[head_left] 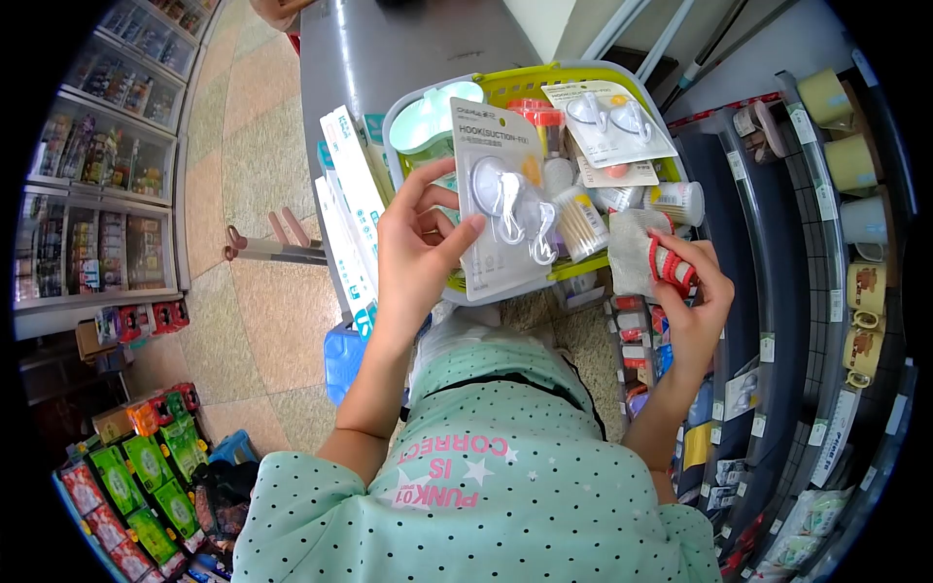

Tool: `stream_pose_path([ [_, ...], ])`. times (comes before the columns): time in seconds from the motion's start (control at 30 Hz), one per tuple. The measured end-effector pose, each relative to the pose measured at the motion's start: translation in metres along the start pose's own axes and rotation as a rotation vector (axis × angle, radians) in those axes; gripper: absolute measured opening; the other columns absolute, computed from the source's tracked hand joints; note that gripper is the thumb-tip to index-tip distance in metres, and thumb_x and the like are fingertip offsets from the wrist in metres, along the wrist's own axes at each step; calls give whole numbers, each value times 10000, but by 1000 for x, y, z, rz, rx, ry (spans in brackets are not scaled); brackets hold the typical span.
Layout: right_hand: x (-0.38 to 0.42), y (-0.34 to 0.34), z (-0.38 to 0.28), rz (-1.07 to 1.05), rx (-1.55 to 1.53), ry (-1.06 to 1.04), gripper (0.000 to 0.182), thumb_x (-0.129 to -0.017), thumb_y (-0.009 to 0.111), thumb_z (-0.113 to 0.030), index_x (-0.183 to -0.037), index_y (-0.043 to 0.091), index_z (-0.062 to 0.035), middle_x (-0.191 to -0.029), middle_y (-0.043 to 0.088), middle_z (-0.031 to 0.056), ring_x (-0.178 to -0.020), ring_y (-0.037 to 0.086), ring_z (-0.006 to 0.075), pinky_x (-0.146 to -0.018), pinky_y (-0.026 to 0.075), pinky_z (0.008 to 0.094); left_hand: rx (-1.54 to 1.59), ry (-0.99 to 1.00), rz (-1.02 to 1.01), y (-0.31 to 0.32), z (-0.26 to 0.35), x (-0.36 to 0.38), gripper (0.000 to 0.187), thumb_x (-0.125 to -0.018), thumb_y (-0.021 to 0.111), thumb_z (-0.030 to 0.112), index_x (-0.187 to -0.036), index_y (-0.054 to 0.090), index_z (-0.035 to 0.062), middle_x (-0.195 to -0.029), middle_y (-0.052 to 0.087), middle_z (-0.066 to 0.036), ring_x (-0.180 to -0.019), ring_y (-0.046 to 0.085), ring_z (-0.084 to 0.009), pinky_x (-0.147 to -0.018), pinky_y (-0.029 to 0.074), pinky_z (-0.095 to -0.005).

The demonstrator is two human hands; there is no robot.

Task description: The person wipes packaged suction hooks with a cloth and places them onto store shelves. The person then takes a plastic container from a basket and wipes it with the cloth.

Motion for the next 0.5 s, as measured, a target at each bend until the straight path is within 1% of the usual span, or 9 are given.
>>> stream_pose_path([
  [0.1,4,-5,0,69,-66,33,502,-614,620,87,-1093,721,-25,-891,590,63,-808,585,141,-745,458,241,-40,97,-40,9,22,-1,492,-773,706,-86,-1249,596,-21,-840,628,-15,-593,506,-22,-517,421,-173],
  [0.2,8,-9,4,112,-105,23,495,-622,620,91,-1099,712,-2,-914,593,63,-821,585,136,-756,460,239,-228,213,-10,19,56,3,463,-758,699,-98,-1206,644,4,-834,634,-19,-590,512,-34,-522,417,-188],
  [0.3,12,-16,11,175,-160,55,484,-636,613,96,-1105,703,15,-930,596,60,-843,590,127,-785,466,240,-453,559,35,35,87,11,442,-758,695,-96,-1182,669,28,-814,635,-32,-575,514,-45,-509,406,-200],
  [0.33,14,-19,14,200,-191,77,479,-642,610,98,-1107,699,22,-937,598,58,-854,594,125,-798,469,243,-546,664,54,41,92,13,425,-750,673,-115,-1148,686,35,-787,639,-50,-571,518,-101,-511,413,-241],
  [0.43,19,-29,17,278,-218,96,448,-688,607,102,-1126,679,44,-983,613,58,-892,620,135,-857,477,257,-714,931,-23,60,99,22,421,-706,667,-126,-1089,709,43,-770,653,-48,-592,515,-166,-523,423,-287],
  [0.47,21,-34,21,307,-214,95,441,-695,608,103,-1128,675,49,-998,620,64,-900,626,140,-866,478,259,-743,907,-59,65,97,24,397,-644,679,-98,-1008,733,52,-772,675,-39,-613,509,-198,-534,428,-309],
  [0.5,23,-40,25,336,-211,94,434,-703,609,104,-1129,671,55,-1012,628,69,-908,632,145,-875,478,262,-738,949,-71,67,93,28,387,-630,682,-82,-988,737,54,-778,682,-35,-614,510,-190,-532,428,-305],
])
Point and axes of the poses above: each hand's wrist, its own x-axis away from the middle knuckle, its own y-axis out of the palm, z = x × y, the point moved 7 cm from there along -x, towards the middle knuckle
